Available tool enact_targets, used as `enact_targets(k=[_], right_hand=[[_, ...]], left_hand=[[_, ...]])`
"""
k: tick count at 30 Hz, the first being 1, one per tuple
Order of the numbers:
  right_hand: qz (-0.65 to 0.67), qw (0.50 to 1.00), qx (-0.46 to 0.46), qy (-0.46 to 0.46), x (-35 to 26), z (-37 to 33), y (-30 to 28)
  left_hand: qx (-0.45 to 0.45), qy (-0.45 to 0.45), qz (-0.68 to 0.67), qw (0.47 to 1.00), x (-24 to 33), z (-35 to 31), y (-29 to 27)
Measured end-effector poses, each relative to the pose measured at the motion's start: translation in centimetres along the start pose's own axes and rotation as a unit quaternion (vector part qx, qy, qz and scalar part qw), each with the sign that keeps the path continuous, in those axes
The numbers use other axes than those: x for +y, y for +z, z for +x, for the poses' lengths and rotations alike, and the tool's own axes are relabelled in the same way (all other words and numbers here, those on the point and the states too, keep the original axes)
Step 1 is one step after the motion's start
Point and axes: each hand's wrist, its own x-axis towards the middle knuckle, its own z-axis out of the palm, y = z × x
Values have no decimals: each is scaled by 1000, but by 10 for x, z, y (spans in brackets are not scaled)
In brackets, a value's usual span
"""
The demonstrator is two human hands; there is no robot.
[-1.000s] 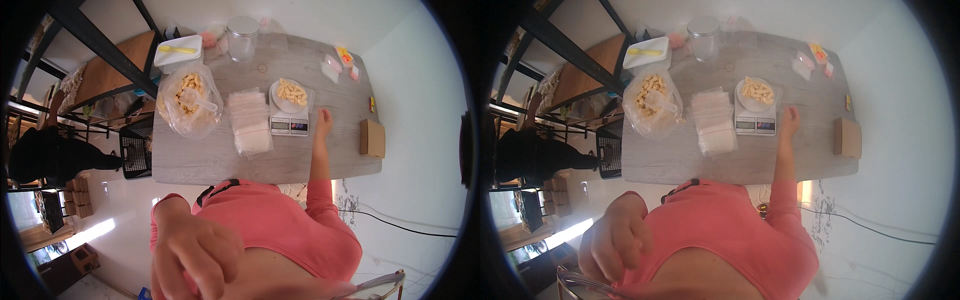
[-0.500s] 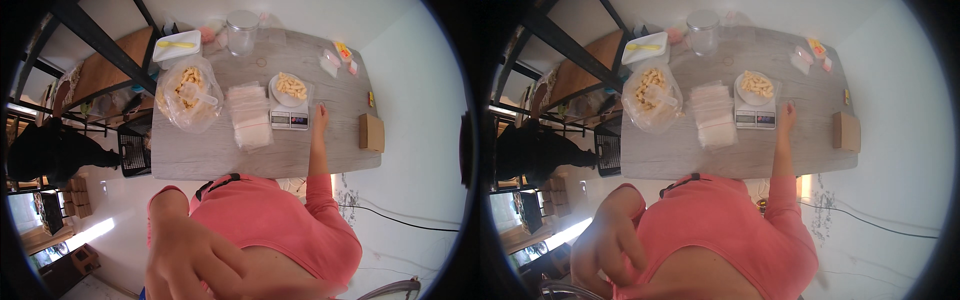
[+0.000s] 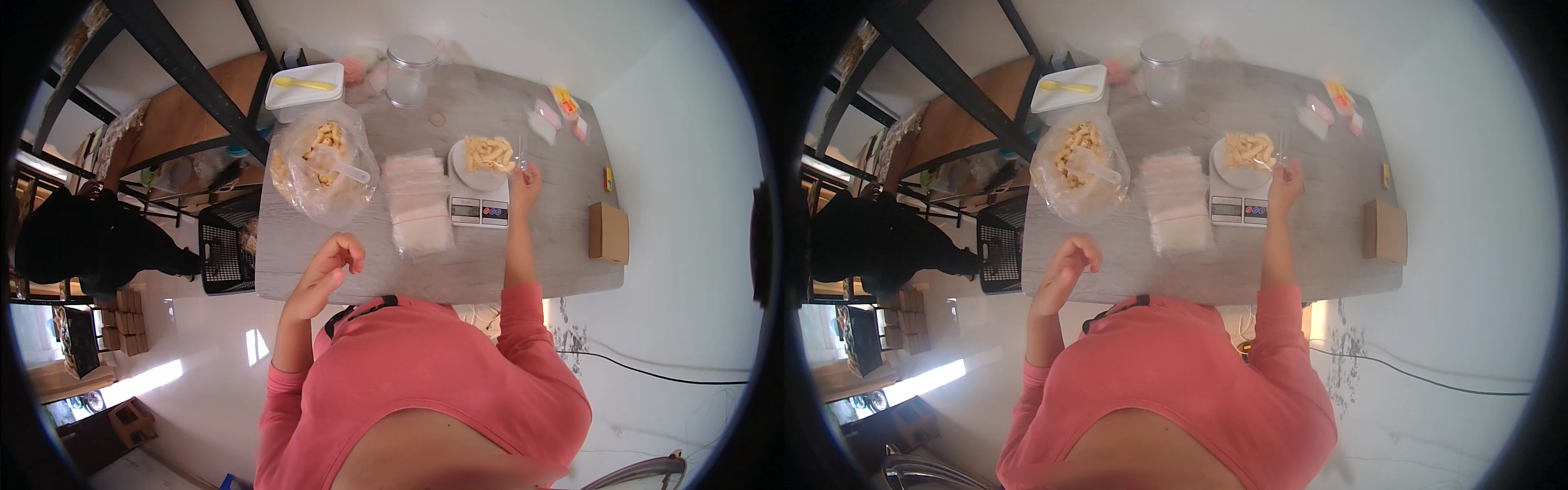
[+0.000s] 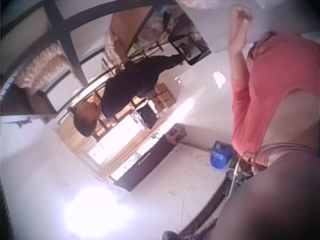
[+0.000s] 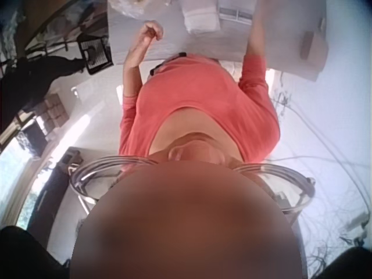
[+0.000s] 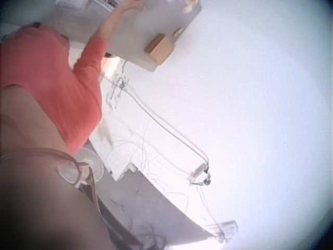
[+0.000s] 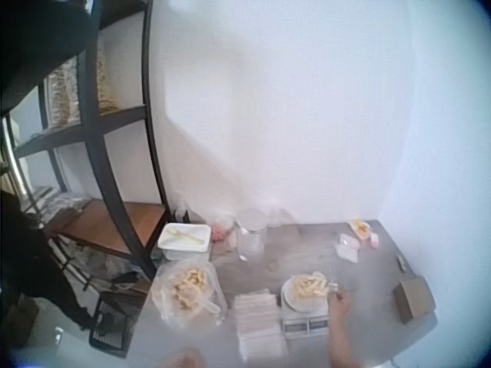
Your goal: The person scoops cashew nuts from a large bag into small clear plastic bags using a plastic scoop, then places each filled bag on a digital scale to check weight. After weighing, the person seals the bag and sets it aside. This cycle repeats throughout the clip.
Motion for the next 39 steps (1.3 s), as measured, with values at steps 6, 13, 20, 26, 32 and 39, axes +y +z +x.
enact_targets(k=[6,13,20,26,32,39], right_hand=[[-6,982,-106,-154,-134,-45,-10],[139,926,-351,-1,-200,-148,8],[61,914,-384,-117,-212,-192,33],[46,868,-491,-57,-223,-181,39],[-19,833,-538,-126,-238,-173,39],[27,847,-531,-5,-236,-191,44]], left_hand=[[56,-25,90,994,-22,10,0],[105,27,108,988,-29,34,13],[91,-78,-4,993,-31,14,-2],[75,-63,94,991,-31,-2,-12],[73,-46,109,990,-26,-9,-20],[162,63,293,940,-17,-10,-25]])
